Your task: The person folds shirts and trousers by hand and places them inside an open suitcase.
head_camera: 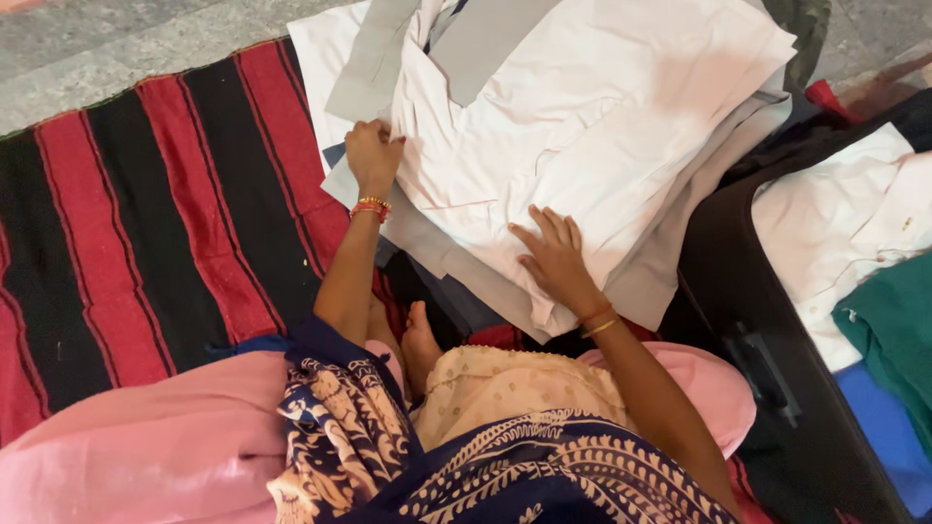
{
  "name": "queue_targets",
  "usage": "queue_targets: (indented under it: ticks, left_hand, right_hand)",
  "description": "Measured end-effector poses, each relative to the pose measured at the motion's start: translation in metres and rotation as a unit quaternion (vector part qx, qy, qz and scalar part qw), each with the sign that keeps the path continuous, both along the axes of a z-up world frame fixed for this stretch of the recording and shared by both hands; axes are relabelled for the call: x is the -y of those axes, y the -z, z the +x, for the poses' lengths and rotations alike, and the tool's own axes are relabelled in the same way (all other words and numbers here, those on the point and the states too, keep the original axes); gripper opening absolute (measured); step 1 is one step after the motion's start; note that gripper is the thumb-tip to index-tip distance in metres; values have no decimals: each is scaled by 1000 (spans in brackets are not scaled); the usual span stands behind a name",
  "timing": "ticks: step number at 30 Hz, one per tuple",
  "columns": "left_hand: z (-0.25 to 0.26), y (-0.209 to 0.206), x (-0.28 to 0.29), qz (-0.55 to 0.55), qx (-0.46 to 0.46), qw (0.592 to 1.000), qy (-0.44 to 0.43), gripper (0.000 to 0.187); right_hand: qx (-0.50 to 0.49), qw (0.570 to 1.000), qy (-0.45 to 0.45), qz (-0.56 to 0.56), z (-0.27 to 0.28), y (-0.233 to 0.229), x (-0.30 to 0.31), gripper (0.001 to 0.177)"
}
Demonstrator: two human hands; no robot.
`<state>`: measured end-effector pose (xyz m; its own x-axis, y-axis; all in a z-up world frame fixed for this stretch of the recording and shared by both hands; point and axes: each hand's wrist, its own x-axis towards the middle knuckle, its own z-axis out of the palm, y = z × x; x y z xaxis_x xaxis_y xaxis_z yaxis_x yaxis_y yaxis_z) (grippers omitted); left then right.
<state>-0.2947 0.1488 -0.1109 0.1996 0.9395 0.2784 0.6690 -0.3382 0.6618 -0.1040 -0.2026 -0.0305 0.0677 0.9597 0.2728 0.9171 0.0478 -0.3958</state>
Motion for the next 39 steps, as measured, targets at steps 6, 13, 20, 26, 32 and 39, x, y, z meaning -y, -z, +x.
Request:
queue_targets:
  ticks: [6, 13, 20, 26, 32, 39]
  left_hand:
    - [22, 12, -21, -279, 564, 773, 76, 20]
    - [56, -25, 25, -363, 689, 592, 210, 73]
    - [116, -27, 120, -419, 382, 687, 454, 69]
    - [114, -103, 186, -276, -94, 600, 745, 14]
    - [113, -116, 165, -329, 57, 622, 708, 12]
    - [123, -27, 106, -291, 254, 844, 372, 17]
  right_hand:
    - [-24, 1000, -4, -11, 8, -1, 3, 51]
    - [-41, 999, -13, -20, 13, -5, 3, 55]
    - [-38, 999, -13, -37, 16, -10, 0, 55]
    - [-62, 996, -45, -44, 21, -16, 4, 43]
    - [-129, 990, -61, 1, 27, -18, 3, 32]
    - [-254, 966, 1, 49, 56, -21, 22, 24]
